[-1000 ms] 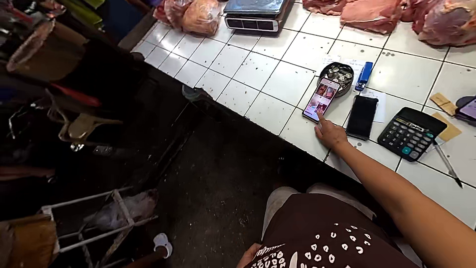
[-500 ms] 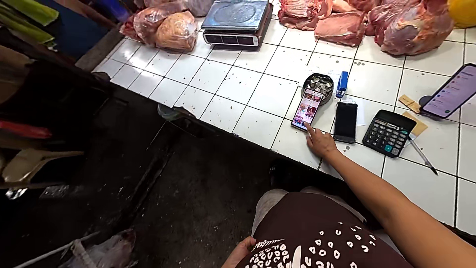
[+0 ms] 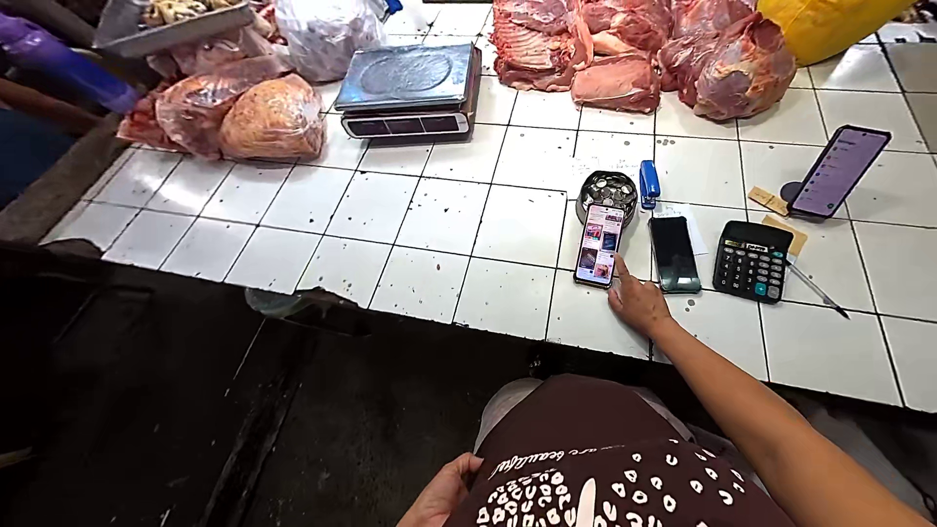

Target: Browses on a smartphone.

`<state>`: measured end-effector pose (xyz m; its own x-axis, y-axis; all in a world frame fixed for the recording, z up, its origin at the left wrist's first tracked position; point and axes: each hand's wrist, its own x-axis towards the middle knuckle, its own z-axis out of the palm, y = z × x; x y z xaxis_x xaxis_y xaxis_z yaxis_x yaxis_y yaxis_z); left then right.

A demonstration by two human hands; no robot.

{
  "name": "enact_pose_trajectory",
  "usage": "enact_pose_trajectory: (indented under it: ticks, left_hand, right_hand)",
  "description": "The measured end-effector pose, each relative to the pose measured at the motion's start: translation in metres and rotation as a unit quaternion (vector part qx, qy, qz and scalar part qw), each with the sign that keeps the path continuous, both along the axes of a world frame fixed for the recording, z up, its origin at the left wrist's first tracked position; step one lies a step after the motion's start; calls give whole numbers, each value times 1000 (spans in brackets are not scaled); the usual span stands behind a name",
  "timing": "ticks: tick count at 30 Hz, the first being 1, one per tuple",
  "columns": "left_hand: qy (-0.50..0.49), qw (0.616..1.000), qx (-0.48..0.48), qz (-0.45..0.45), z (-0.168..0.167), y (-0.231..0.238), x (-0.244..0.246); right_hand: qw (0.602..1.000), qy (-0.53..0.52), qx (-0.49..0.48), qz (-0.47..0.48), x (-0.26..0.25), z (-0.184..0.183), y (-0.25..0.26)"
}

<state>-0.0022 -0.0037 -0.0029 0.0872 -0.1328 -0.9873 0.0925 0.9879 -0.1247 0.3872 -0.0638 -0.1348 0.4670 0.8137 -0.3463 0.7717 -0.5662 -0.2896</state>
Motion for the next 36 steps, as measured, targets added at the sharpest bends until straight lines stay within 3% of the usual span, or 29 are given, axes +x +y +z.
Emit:
enact_pose_trajectory:
  ticks: [8, 15, 22, 36]
  left_hand:
    - [5, 991, -4, -130, -4, 70, 11]
    - [-17, 976, -23, -218, -18, 103, 18]
    - [-39, 974, -3, -223, -27, 113, 0]
    - [-26, 994, 61, -90, -9, 80, -28]
  right_hand:
    - [996, -31, 52, -60, -18, -13, -8]
    - [980, -111, 121, -108, -47, -30, -24]
    - [985, -109, 116, -68, -44, -27, -26]
    - [980, -116, 160, -10, -32, -33, -26]
